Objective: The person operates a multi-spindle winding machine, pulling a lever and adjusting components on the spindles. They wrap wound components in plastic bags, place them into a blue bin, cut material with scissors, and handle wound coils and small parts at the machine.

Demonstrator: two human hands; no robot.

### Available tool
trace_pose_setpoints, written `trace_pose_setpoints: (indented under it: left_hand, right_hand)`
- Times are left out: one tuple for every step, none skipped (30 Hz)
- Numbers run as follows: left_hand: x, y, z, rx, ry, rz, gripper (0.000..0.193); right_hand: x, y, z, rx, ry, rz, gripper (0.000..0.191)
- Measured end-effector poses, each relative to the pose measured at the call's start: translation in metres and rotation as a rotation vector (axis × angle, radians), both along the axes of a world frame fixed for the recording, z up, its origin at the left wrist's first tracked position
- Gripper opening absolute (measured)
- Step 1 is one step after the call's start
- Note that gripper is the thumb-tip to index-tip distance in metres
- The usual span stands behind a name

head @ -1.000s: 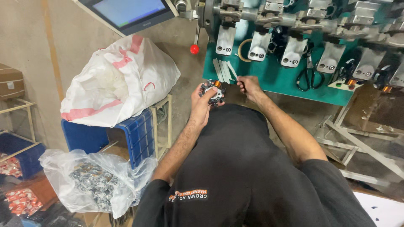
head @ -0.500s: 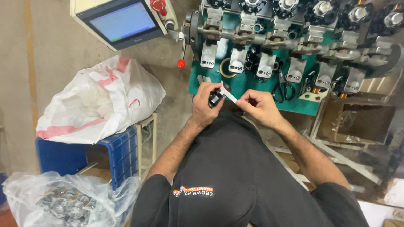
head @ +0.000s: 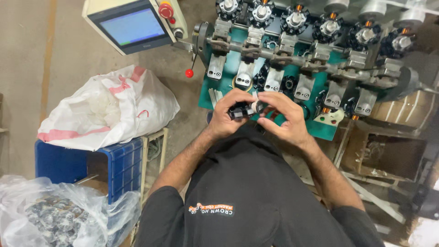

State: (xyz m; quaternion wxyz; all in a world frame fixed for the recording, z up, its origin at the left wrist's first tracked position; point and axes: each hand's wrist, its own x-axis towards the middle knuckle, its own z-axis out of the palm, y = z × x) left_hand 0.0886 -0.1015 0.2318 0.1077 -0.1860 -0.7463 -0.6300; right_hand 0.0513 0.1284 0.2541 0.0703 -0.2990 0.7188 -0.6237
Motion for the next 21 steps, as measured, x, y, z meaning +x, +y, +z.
trace_pose_setpoints:
  left_hand:
    - [-0.002, 0.000, 0.005, -0.027, 0.027, -0.011, 0.051]
    - [-0.004, 0.000, 0.009, -0.054, 0.061, -0.023, 0.056]
    - [-0.005, 0.001, 0.012, -0.081, 0.096, -0.031, 0.061]
    - [-0.006, 0.001, 0.012, 0.013, -0.008, -0.099, 0.063]
    - [-0.006, 0.000, 0.009, 0.105, -0.115, -0.165, 0.065]
    - [-0.004, -0.001, 0.004, 0.199, -0.227, -0.232, 0.067]
    - [-0.005, -0.007, -0.006, 0.279, -0.427, -0.346, 0.068]
    - [-0.007, -0.014, -0.020, 0.361, -0.634, -0.464, 0.069]
    - [-0.007, -0.020, -0.039, 0.446, -0.844, -0.585, 0.071]
    - [-0.009, -0.022, -0.061, 0.377, -1.015, -0.607, 0.065]
    - [-0.012, -0.022, -0.087, 0.301, -1.179, -0.630, 0.060]
    - [-0.015, -0.020, -0.113, 0.219, -1.337, -0.651, 0.055]
    - [-0.019, -0.011, -0.140, 0.237, -1.423, -0.539, 0.050]
    - [-0.022, 0.001, -0.164, 0.255, -1.505, -0.417, 0.045]
    - [-0.029, 0.018, -0.185, 0.126, -1.373, -0.308, 0.046]
    - [-0.042, 0.037, -0.202, -0.001, -1.229, -0.199, 0.048]
    - [-0.058, 0.056, -0.214, -0.178, -0.987, -0.082, 0.046]
    - [-0.069, 0.074, -0.220, -0.342, -0.739, 0.031, 0.044]
    - [-0.077, 0.090, -0.221, -0.349, -0.678, 0.090, 0.037]
    - [-0.087, 0.103, -0.217, -0.354, -0.614, 0.150, 0.032]
    - [-0.092, 0.111, -0.215, -0.310, -0.617, 0.169, 0.031]
  right_hand:
    - [-0.002, 0.003, 0.005, 0.080, 0.083, 0.024, 0.046]
    - [-0.005, 0.007, 0.009, 0.120, 0.104, 0.022, 0.045]
    - [-0.007, 0.010, 0.011, 0.159, 0.127, 0.023, 0.044]
    - [-0.008, 0.011, 0.011, 0.197, 0.147, 0.026, 0.043]
    - [-0.007, 0.010, 0.008, 0.211, 0.156, 0.033, 0.040]
    - [-0.003, 0.010, 0.002, 0.227, 0.162, 0.037, 0.038]
    - [0.002, 0.010, -0.006, 0.244, 0.166, 0.038, 0.035]
    - [0.012, 0.008, -0.019, 0.252, 0.117, 0.012, 0.031]
    - [0.027, 0.004, -0.035, 0.263, 0.065, -0.017, 0.026]
    - [0.038, 0.001, -0.054, 0.278, 0.015, -0.049, 0.023]
    - [0.046, -0.001, -0.077, 0.314, -0.136, -0.114, 0.022]
    - [0.053, -0.005, -0.101, 0.348, -0.287, -0.177, 0.022]
    - [0.058, -0.006, -0.126, 0.378, -0.435, -0.237, 0.022]
    - [0.059, -0.003, -0.149, 0.398, -0.547, -0.324, 0.022]
    - [0.052, 0.002, -0.173, 0.414, -0.655, -0.407, 0.022]
    - [0.039, 0.007, -0.194, 0.426, -0.756, -0.491, 0.022]
    - [0.025, 0.014, -0.212, 0.397, -0.730, -0.560, 0.021]
    - [0.012, 0.021, -0.226, 0.370, -0.705, -0.629, 0.020]
    - [-0.001, 0.026, -0.238, 0.285, -0.721, -0.687, 0.019]
    - [-0.015, 0.030, -0.246, 0.198, -0.733, -0.743, 0.019]
    - [-0.023, 0.036, -0.249, 0.108, -0.742, -0.800, 0.019]
